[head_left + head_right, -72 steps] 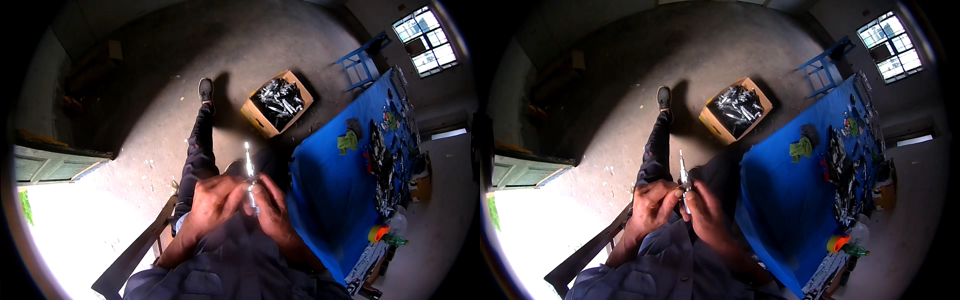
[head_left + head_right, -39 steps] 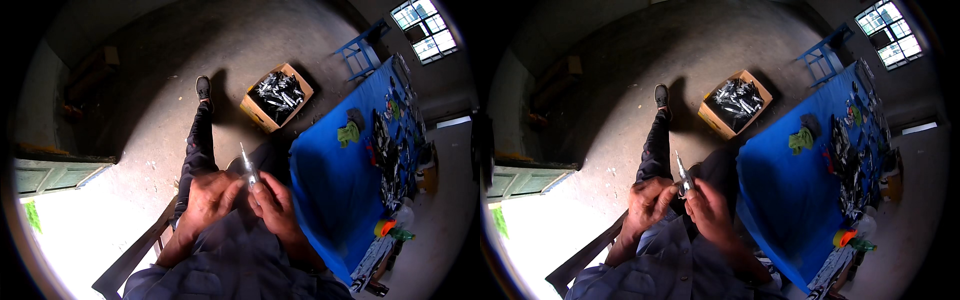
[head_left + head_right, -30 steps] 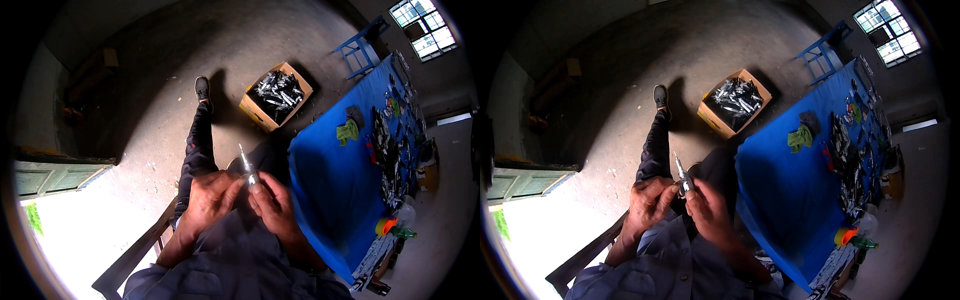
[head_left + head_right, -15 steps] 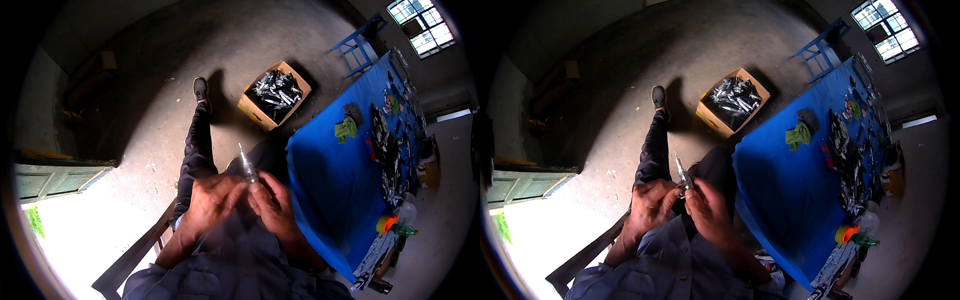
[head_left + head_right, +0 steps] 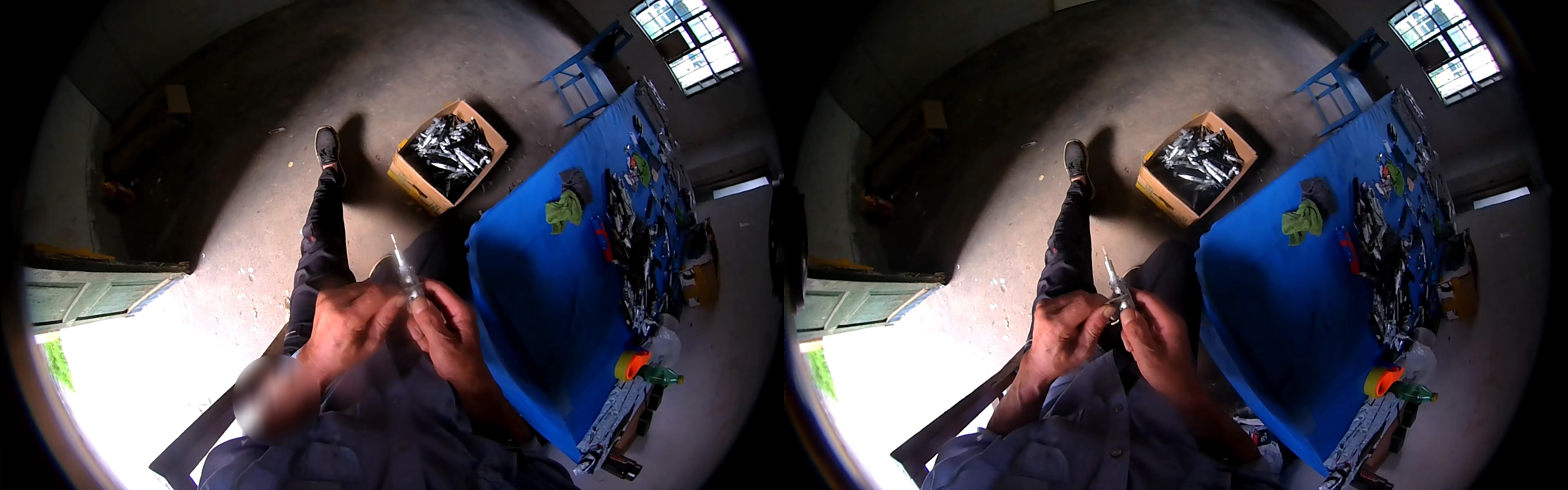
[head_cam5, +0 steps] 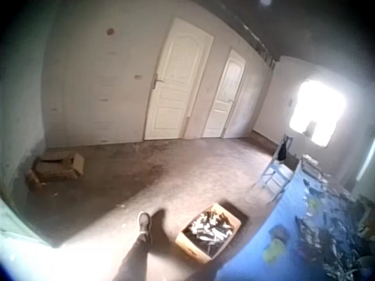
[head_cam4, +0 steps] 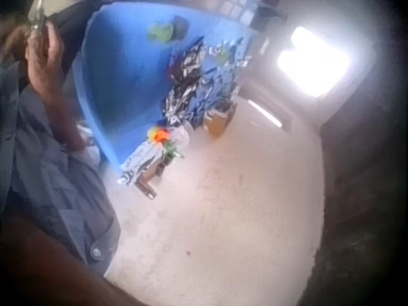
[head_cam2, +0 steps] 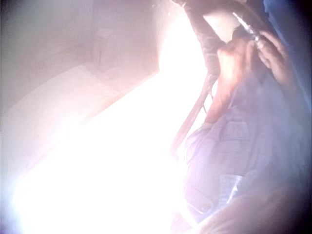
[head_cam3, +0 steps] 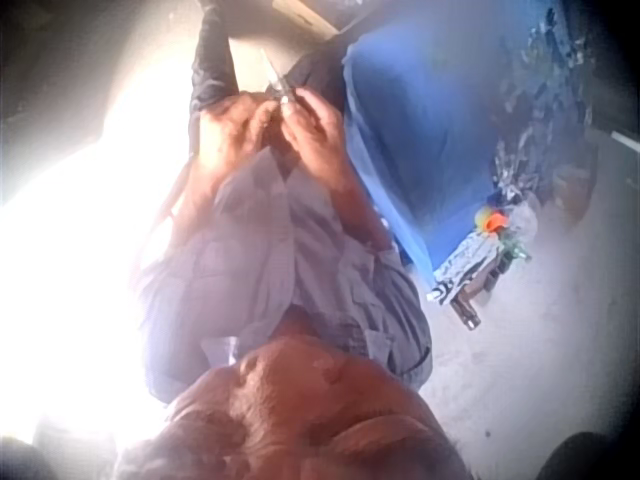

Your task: The person assembles silver components by hand and wipes them with a green cloth, then handles a black piece and a green bottle.

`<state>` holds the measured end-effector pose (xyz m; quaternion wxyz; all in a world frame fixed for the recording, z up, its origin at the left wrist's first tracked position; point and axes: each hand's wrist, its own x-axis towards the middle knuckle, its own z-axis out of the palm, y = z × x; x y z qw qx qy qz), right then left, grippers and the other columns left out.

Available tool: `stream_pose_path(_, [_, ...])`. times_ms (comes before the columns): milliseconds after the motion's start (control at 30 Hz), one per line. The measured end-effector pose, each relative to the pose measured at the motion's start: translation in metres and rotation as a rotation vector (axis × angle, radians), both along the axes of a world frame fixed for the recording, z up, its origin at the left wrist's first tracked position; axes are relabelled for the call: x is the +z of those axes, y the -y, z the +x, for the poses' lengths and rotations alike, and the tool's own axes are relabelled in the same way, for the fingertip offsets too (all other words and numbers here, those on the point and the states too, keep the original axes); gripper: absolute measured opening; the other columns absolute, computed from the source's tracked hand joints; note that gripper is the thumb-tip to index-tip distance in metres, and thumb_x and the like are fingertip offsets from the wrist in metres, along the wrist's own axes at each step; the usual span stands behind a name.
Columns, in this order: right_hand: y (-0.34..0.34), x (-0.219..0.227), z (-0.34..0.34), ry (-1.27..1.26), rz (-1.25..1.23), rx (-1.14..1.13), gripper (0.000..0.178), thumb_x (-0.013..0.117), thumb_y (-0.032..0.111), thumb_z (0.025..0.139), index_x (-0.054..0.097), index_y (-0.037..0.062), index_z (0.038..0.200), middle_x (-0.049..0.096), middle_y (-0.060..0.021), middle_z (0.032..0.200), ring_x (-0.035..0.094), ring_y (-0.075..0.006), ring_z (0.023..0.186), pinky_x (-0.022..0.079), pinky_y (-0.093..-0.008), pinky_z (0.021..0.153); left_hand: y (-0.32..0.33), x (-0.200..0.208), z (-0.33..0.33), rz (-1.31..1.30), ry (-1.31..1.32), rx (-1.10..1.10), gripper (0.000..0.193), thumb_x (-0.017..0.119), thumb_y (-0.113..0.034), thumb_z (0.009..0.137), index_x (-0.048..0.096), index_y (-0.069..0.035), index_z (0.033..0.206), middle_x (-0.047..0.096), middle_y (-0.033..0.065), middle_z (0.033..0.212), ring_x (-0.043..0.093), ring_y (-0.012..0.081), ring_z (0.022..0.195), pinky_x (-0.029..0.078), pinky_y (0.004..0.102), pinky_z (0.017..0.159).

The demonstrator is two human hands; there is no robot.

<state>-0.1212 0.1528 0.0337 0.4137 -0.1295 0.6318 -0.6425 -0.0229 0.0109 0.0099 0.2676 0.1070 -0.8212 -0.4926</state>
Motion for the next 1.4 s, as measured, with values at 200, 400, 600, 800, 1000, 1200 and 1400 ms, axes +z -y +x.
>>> stream_pose_path(200, [-0.001, 0.001, -0.001, 0.012, 0.01, 0.01, 0.03, 0.058, 0.016, 0.106, 0.059, -0.0024, 0.13, 0.053, 0.0029, 0.073, 0.045, -0.0033, 0.06, 0.033, -0.021, 0.051, -0.003, 0.0, 0.001, -0.035, -0.029, -0.008, 0.004, 0.073, 0.0, 0.09, 0.071, 0.001, 0.093, 0.07, 0.0127, 0.08, 0.07, 0.0273, 0.068, 0.055, 0.0343, 0.061])
stream_pose_path(400, [-0.003, -0.002, -0.001, 0.053, 0.03, -0.003, 0.033, 0.061, 0.017, 0.105, 0.058, -0.0033, 0.131, 0.056, 0.0011, 0.079, 0.05, -0.0043, 0.066, 0.038, -0.0212, 0.056, -0.001, -0.001, -0.002, -0.067, -0.004, 0.02, 0.005, 0.073, 0.0, 0.09, 0.071, 0.0, 0.094, 0.071, 0.013, 0.082, 0.071, 0.0279, 0.068, 0.056, 0.0343, 0.061])
stream_pose_path(600, [-0.005, 0.0, -0.003, 0.071, 0.02, 0.021, 0.034, 0.06, 0.022, 0.106, 0.06, -0.0024, 0.13, 0.056, 0.0013, 0.078, 0.049, -0.0035, 0.065, 0.037, -0.0208, 0.054, -0.003, -0.002, 0.002, -0.1, 0.013, -0.006, 0.007, 0.073, 0.0, 0.089, 0.071, -0.001, 0.096, 0.071, 0.0121, 0.082, 0.071, 0.0285, 0.068, 0.056, 0.0351, 0.061])
stream_pose_path(800, [-0.006, 0.004, -0.005, 0.068, 0.039, 0.034, 0.032, 0.059, 0.021, 0.106, 0.061, -0.0023, 0.127, 0.054, 0.0024, 0.074, 0.046, -0.0032, 0.062, 0.034, -0.0207, 0.052, 0.003, -0.002, 0.002, -0.116, 0.002, -0.028, 0.007, 0.073, 0.0, 0.089, 0.071, -0.001, 0.096, 0.071, 0.0121, 0.082, 0.07, 0.0287, 0.068, 0.056, 0.0352, 0.06])
stream_pose_path(1000, [-0.004, 0.002, -0.002, 0.092, 0.005, -0.035, 0.03, 0.059, 0.021, 0.106, 0.06, -0.0027, 0.125, 0.054, 0.0013, 0.079, 0.043, -0.0039, 0.059, 0.029, -0.0212, 0.048, 0.004, -0.005, 0.003, -0.054, 0.045, -0.006, 0.003, 0.072, -0.001, 0.092, 0.071, 0.001, 0.094, 0.07, 0.0124, 0.081, 0.07, 0.0268, 0.067, 0.054, 0.0331, 0.059])
stream_pose_path(1200, [-0.004, -0.006, -0.004, 0.126, -0.188, -0.06, 0.034, 0.061, 0.02, 0.104, 0.058, -0.0019, 0.13, 0.063, -0.0038, 0.099, 0.055, -0.0081, 0.075, 0.041, -0.0231, 0.062, -0.001, 0.002, 0.004, 0.05, -0.042, 0.049, 0.005, 0.071, -0.003, 0.094, 0.07, 0.002, 0.093, 0.07, 0.0126, 0.077, 0.069, 0.0222, 0.064, 0.053, 0.0307, 0.059])
stream_pose_path(1400, [0.0, -0.007, 0.004, 0.113, -0.183, -0.137, 0.038, 0.064, 0.017, 0.102, 0.057, -0.0006, 0.134, 0.066, -0.0085, 0.117, 0.059, -0.0114, 0.097, 0.045, -0.0262, 0.082, -0.007, 0.001, 0.011, 0.365, -0.022, 0.213, 0.011, 0.071, -0.008, 0.096, 0.071, 0.002, 0.095, 0.069, 0.009, 0.076, 0.061, 0.013, 0.06, 0.049, 0.0278, 0.056])
